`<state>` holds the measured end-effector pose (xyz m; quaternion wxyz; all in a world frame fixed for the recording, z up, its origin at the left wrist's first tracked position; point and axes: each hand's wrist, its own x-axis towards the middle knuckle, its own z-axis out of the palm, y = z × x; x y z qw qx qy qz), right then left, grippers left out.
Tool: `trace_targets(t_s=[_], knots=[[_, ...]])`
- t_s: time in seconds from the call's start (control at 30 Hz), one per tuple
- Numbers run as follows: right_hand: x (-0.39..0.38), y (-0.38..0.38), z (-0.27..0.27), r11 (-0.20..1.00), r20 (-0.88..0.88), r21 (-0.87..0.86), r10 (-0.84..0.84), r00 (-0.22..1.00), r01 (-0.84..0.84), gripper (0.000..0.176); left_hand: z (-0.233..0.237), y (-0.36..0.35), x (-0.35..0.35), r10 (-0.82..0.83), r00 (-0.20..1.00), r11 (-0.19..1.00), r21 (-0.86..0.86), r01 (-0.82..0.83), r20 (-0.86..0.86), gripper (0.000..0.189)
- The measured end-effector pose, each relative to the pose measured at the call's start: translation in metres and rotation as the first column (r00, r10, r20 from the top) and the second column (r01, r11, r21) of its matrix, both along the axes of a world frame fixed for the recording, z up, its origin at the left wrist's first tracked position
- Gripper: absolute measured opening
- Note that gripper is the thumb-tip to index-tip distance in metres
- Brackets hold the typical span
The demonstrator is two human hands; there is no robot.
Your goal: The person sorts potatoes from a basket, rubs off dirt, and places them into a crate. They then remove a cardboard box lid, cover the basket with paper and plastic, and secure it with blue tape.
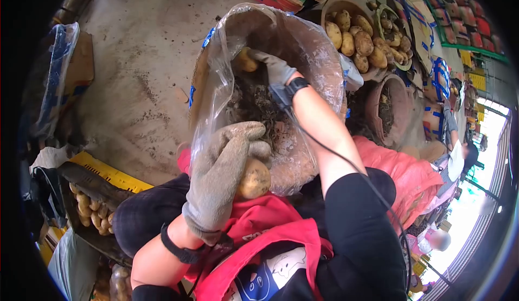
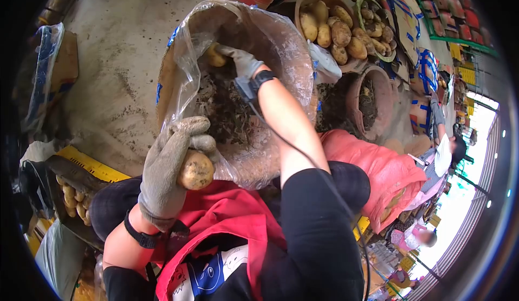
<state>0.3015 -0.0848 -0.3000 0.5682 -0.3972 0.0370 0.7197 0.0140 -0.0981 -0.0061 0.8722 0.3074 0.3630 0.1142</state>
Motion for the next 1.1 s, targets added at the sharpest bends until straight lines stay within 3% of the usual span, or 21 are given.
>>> trace_targets(t_s=[0.03,0.07,0.13,0.23,0.27,0.37,0.4,0.47,0.53,0.57,0.6,0.63,0.8,0.87,0.9,0.93,1.0,1.07,1.1], knots=[[0.004,-0.017,0.048,0.994,0.098,-0.038,0.108,0.989,-0.105,0.051,0.002,-0.005,-0.002,-0.003,1.000,1.000,0.017,0.002,0.018,0.041],[0.014,-0.029,0.075,0.968,0.079,-0.007,0.250,0.965,-0.250,0.053,0.004,-0.010,-0.004,-0.008,1.000,1.000,0.027,0.008,0.028,0.041],[0.009,-0.049,0.127,0.935,0.206,0.070,0.328,0.922,-0.348,0.055,0.004,-0.022,-0.006,-0.019,0.998,0.997,0.074,0.014,0.067,0.040],[-0.003,-0.073,0.182,0.893,0.181,0.139,0.403,0.897,-0.429,0.055,0.003,-0.041,-0.009,-0.007,0.995,0.997,0.072,-0.001,0.100,0.041],[-0.013,-0.082,0.204,0.893,0.192,0.148,0.395,0.898,-0.425,0.055,0.006,-0.046,-0.011,-0.008,0.996,0.997,0.077,0.001,0.088,0.042],[-0.061,-0.116,0.282,0.865,0.643,0.212,0.228,0.731,-0.456,0.053,0.005,-0.053,-0.012,-0.065,0.974,0.992,0.121,0.039,0.215,0.047],[-0.067,-0.127,0.293,0.864,0.646,0.221,0.219,0.732,-0.453,0.053,0.004,-0.055,-0.011,-0.101,0.951,0.988,0.139,0.062,0.294,0.047],[-0.077,-0.153,0.309,0.799,0.790,0.261,0.145,0.595,-0.542,0.049,-0.006,-0.063,-0.015,-0.120,0.946,0.991,0.098,0.095,0.300,0.047],[-0.090,-0.177,0.323,0.851,0.785,0.277,0.067,0.616,-0.446,0.046,-0.004,-0.069,-0.017,-0.234,0.882,0.952,0.279,0.123,0.410,0.047],[-0.093,-0.189,0.323,0.913,0.766,0.251,0.014,0.642,-0.320,0.043,-0.002,-0.070,-0.019,-0.280,0.870,0.934,0.325,0.149,0.406,0.047],[-0.095,-0.199,0.322,0.957,0.747,0.221,-0.043,0.663,-0.186,0.040,0.001,-0.074,-0.022,-0.293,0.869,0.929,0.332,0.161,0.399,0.047],[-0.097,-0.209,0.318,0.968,0.794,0.215,-0.096,0.601,-0.129,0.035,0.004,-0.077,-0.025,-0.289,0.874,0.936,0.308,0.172,0.390,0.046],[-0.122,-0.229,0.316,0.998,0.880,0.005,0.022,0.475,-0.056,0.039,-0.007,-0.078,-0.028,-0.305,0.895,0.927,0.318,0.200,0.326,0.048],[-0.135,-0.226,0.302,0.952,0.937,0.291,-0.263,0.231,-0.094,0.045,-0.012,-0.078,-0.026,-0.326,0.891,0.915,0.344,0.213,0.316,0.049],[-0.139,-0.228,0.300,0.975,0.971,0.187,-0.166,0.175,-0.116,0.046,-0.015,-0.079,-0.024,-0.335,0.884,0.901,0.384,0.201,0.325,0.048],[-0.143,-0.225,0.295,0.953,0.963,0.263,-0.268,-0.013,-0.151,0.042,-0.017,-0.080,-0.022,-0.344,0.878,0.887,0.423,0.187,0.333,0.047],[-0.137,-0.219,0.287,0.965,0.960,0.260,-0.254,0.120,-0.033,0.033,-0.012,-0.079,-0.021,-0.329,0.899,0.909,0.355,0.219,0.288,0.046],[-0.120,-0.214,0.283,0.975,0.904,0.223,-0.208,0.373,0.003,0.024,-0.019,-0.077,-0.020,-0.309,0.919,0.930,0.281,0.238,0.245,0.045],[-0.119,-0.214,0.284,0.976,0.896,0.218,-0.210,0.392,0.023,0.020,-0.026,-0.073,-0.017,-0.365,0.908,0.529,0.848,0.021,0.205,0.048]])
